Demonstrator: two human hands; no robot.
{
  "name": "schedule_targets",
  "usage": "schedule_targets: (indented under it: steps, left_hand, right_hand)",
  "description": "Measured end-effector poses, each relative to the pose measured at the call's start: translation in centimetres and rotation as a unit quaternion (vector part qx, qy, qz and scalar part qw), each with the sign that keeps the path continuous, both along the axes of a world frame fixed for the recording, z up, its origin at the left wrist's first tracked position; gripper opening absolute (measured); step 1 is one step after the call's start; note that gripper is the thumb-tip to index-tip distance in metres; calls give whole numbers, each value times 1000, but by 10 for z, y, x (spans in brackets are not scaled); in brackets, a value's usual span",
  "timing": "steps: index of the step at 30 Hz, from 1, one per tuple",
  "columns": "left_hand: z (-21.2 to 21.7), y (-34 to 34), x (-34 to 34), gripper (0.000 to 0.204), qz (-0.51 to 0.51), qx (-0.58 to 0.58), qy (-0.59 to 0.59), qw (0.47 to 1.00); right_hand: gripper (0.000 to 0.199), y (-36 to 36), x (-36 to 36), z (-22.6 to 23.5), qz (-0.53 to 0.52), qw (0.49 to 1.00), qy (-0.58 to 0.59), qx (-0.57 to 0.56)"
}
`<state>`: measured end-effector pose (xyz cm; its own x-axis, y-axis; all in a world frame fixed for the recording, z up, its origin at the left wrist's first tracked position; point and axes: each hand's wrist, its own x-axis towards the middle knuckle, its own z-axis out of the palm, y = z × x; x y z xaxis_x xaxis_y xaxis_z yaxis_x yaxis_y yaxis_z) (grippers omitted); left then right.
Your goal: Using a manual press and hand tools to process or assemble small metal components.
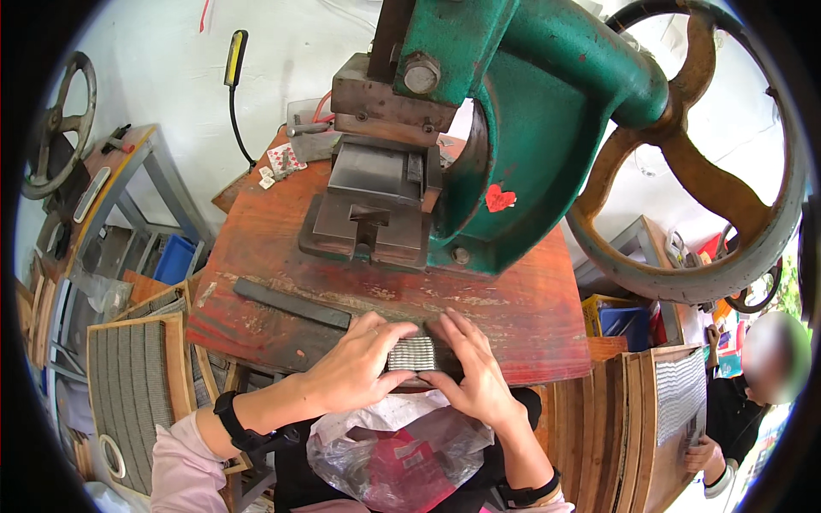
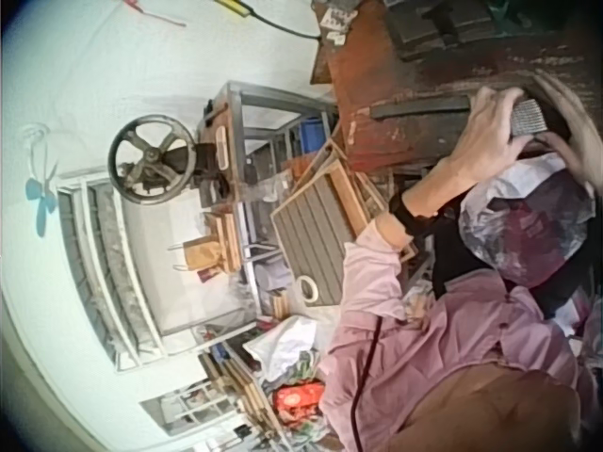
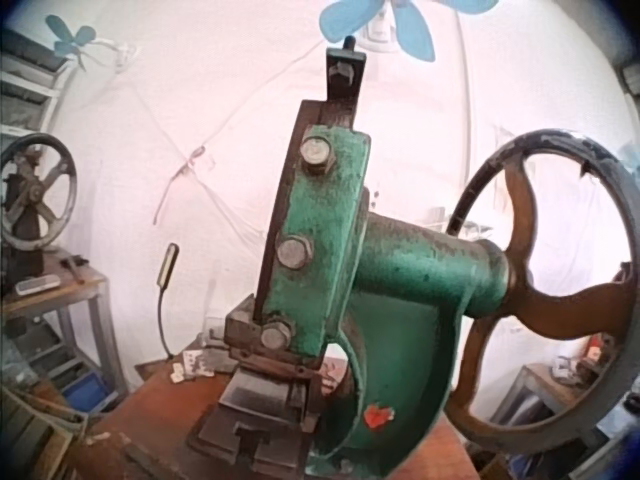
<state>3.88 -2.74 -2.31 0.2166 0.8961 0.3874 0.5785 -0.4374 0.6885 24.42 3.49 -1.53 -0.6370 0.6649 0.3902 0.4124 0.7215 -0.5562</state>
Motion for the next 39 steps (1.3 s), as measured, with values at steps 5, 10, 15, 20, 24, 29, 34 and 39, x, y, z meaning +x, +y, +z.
schedule_targets:
  steps: [5,10,15,20,24,29,34,39]
  left_hand:
    - [2,11,-3,60,-4,88,44,995]
    - [-4,14,-5,53,8,139,219,966]
    - [-5,11,-8,39,-2,125,221,967]
    - [15,11,-17,37,9,256,127,958]
    - [42,15,-63,25,110,427,16,898]
    - [65,88,-146,19,383,291,-37,876]
    - [72,163,-206,38,430,-50,106,895]
    - [68,188,-219,46,407,-135,166,888]
  right_hand:
    - [62,11,-7,5,61,997,12,-46]
    - [64,15,-15,3,41,999,-12,-27]
    - [66,14,-16,5,71,997,-34,-10]
    - [63,14,-16,6,52,997,-49,-26]
    - [62,14,-17,5,45,997,-34,-50]
    - [72,13,-18,6,40,998,-35,-36]
    - [72,12,-17,7,22,997,2,-71]
    - [70,14,-14,6,12,993,41,-106]
